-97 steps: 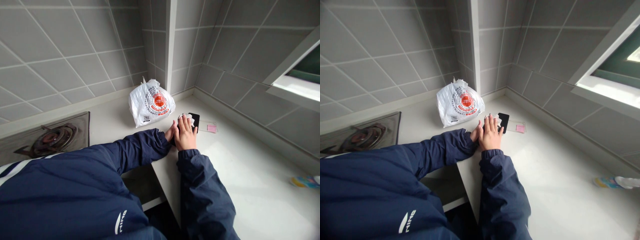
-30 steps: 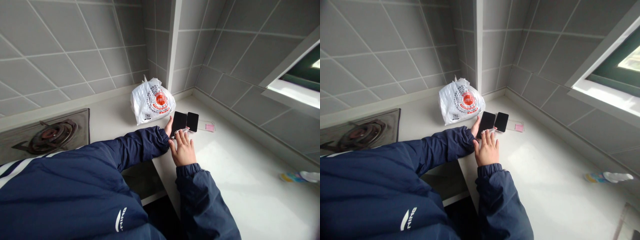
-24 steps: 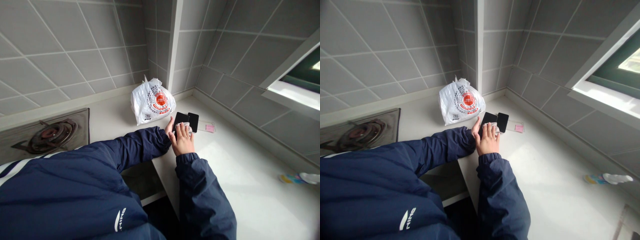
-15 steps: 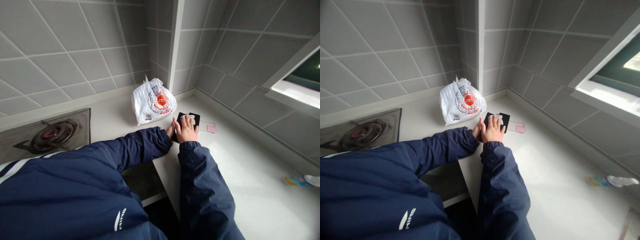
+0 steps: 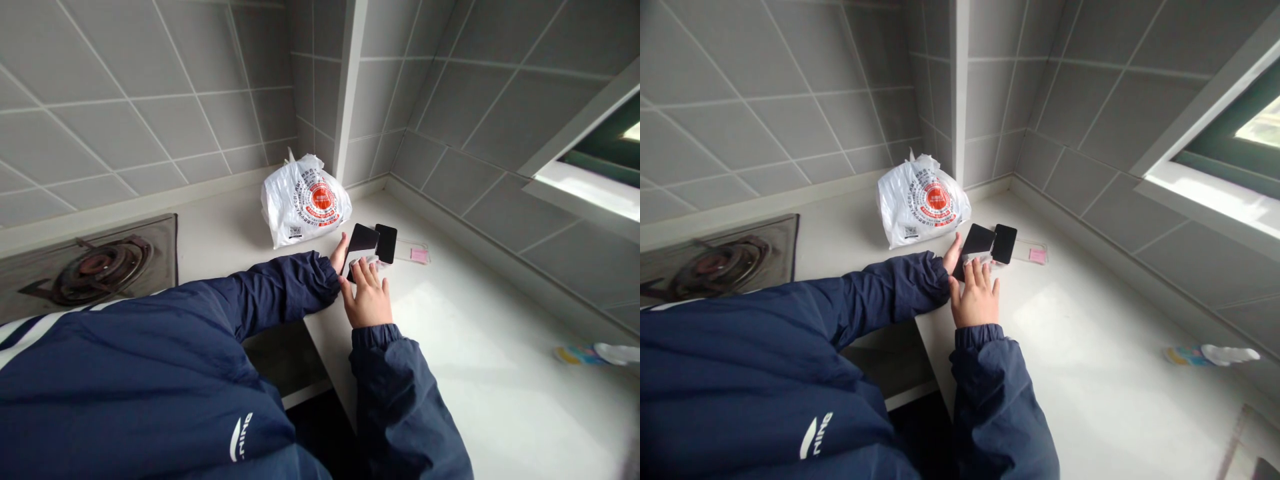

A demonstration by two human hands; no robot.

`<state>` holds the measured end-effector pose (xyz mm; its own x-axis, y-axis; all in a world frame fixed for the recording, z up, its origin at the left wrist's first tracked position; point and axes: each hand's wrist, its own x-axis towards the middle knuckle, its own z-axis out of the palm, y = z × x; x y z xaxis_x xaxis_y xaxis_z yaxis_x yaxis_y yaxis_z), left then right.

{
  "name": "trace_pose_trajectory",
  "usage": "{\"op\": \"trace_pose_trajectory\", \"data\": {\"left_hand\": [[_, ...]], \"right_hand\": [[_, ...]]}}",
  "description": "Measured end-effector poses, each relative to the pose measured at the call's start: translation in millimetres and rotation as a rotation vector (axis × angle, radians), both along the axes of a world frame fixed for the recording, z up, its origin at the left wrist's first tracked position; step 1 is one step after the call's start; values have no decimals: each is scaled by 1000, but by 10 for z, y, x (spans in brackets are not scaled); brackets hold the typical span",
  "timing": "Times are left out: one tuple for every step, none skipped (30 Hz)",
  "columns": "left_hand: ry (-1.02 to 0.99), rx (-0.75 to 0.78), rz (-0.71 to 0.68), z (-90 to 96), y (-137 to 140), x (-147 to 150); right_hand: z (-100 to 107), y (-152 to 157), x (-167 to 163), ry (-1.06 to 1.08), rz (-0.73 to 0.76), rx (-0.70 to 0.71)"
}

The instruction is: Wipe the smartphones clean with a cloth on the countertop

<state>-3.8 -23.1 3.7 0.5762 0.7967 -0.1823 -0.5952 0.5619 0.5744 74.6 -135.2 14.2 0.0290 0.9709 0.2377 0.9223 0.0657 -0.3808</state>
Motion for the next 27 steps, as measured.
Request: {"op": "trace_pose_trajectory", "data": {"left_hand": [[11, -16, -20, 31, -7, -11], [22, -32, -37, 58, -10, -23], [29, -47, -46, 79, -11, -35], [36, -58, -50, 96, -11, -45], [40, -66, -50, 108, -9, -53], [44, -72, -48, 118, -8, -58], [47, -77, -47, 126, -7, -61], [48, -82, -47, 131, -7, -63], [47, -85, -49, 134, -7, -63], [45, -88, -53, 132, -8, -62], [42, -92, -57, 125, -10, -62], [39, -96, -64, 111, -12, -61], [36, -102, -71, 90, -13, -59], [34, -110, -79, 62, -13, -56], [34, -120, -84, 28, -11, -51], [32, -128, -83, -10, -6, -42], [31, -136, -80, -48, 3, -30], [24, -135, -56, -84, 16, -14], [11, -126, -20, -115, 33, 6], [-2, -111, 15, -140, 51, 29], [-12, -97, 45, -157, 71, 54], [-21, -85, 70, -167, 90, 79], [-26, -71, 88, -173, 108, 103], [-27, -49, 101, -176, 124, 126], [-25, -19, 112, -177, 137, 145], [-21, 18, 123, -179, 148, 160], [-16, 57, 134, -180, 156, 171]], "right_hand": [[-8, -57, 2, -5, 24, -14], [-12, -107, 6, -12, 41, -24], [-10, -147, 11, -20, 57, -31], [-3, -177, 14, -29, 70, -36], [9, -197, 14, -37, 80, -41], [26, -206, 10, -44, 90, -48], [46, -205, 1, -49, 100, -61], [66, -196, -12, -53, 105, -76], [86, -179, -30, -55, 103, -91], [104, -155, -51, -58, 97, -105], [119, -126, -73, -62, 89, -114], [131, -91, -94, -67, 80, -117], [141, -50, -112, -72, 71, -116], [150, -4, -125, -75, 61, -112], [159, 49, -132, -75, 52, -108], [171, 108, -131, -72, 42, -104], [184, 173, -123, -64, 32, -102], [201, 244, -109, -58, 32, -100], [220, 318, -90, -49, 29, -104], [241, 395, -69, -33, 25, -116], [262, 471, -47, -20, 26, -123], [283, 543, -27, -4, 25, -124], [303, 608, -9, 19, 17, -124], [320, 664, 4, 38, 5, -117], [332, 708, 14, 55, -7, -105], [341, 739, 19, 70, -17, -96], [344, 756, 23, 81, -23, -88]]}}
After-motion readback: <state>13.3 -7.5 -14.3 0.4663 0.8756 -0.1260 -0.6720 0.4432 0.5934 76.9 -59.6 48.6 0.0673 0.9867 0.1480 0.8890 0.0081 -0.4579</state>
